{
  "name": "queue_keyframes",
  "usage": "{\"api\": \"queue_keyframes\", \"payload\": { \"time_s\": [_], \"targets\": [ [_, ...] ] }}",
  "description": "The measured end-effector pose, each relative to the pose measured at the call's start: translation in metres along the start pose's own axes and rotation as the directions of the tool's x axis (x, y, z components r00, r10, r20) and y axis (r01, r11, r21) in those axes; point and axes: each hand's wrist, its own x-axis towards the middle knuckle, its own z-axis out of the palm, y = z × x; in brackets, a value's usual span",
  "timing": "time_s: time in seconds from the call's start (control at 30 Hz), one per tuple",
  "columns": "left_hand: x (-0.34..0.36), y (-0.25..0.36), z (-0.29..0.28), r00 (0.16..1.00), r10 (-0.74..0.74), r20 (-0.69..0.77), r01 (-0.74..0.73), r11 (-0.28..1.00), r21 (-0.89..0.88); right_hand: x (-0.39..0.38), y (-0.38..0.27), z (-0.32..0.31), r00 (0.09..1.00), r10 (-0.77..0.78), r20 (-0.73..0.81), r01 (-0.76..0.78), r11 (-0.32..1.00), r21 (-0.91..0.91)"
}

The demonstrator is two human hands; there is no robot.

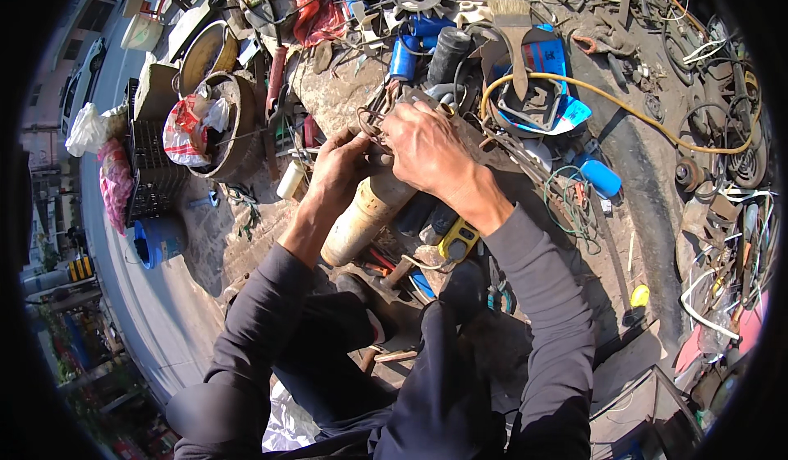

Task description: The person sits on the ground and uses pliers to strip and twist wires on a cylindrical electrical component. They repeatedly adjust the wires and the component's position, then set the pliers down and continue manipulating the wires by hand.

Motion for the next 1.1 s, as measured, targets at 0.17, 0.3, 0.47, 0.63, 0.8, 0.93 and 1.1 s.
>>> {"api": "queue_keyframes", "payload": {
  "time_s": [0.17, 0.3, 0.47, 0.63, 0.8, 0.93, 1.1],
  "targets": [
    [0.001, -0.002, -0.001, 0.999, -0.006, 0.045, 0.008, 0.999, -0.048, 0.008, 0.001, 0.004, 0.998, -0.054, -0.034, 0.056, 0.998, 0.041],
    [0.006, -0.007, -0.001, 0.999, -0.014, 0.044, 0.017, 0.998, -0.069, 0.008, -0.003, 0.009, 1.0, -0.026, 0.004, 0.026, 0.999, -0.026],
    [0.009, -0.018, 0.007, 0.997, 0.052, -0.051, -0.056, 0.995, -0.078, 0.008, -0.024, 0.019, 0.988, 0.073, -0.134, -0.1, 0.974, -0.202],
    [0.004, -0.017, 0.008, 0.987, 0.081, -0.141, -0.073, 0.996, 0.059, 0.018, -0.033, 0.031, 0.961, 0.157, -0.226, -0.206, 0.955, -0.212],
    [0.004, -0.023, 0.0, 0.981, 0.084, -0.176, -0.074, 0.995, 0.06, 0.036, -0.034, 0.029, 0.984, 0.081, -0.156, -0.131, 0.93, -0.344],
    [0.011, -0.019, -0.028, 0.947, -0.144, -0.289, 0.152, 0.988, 0.007, 0.032, -0.02, 0.004, 0.974, 0.112, -0.197, -0.174, 0.927, -0.331],
    [0.032, -0.014, -0.054, 0.953, -0.174, -0.248, 0.165, 0.985, -0.058, 0.013, -0.011, -0.006, 0.962, 0.146, -0.233, -0.198, 0.955, -0.22]
  ]
}}
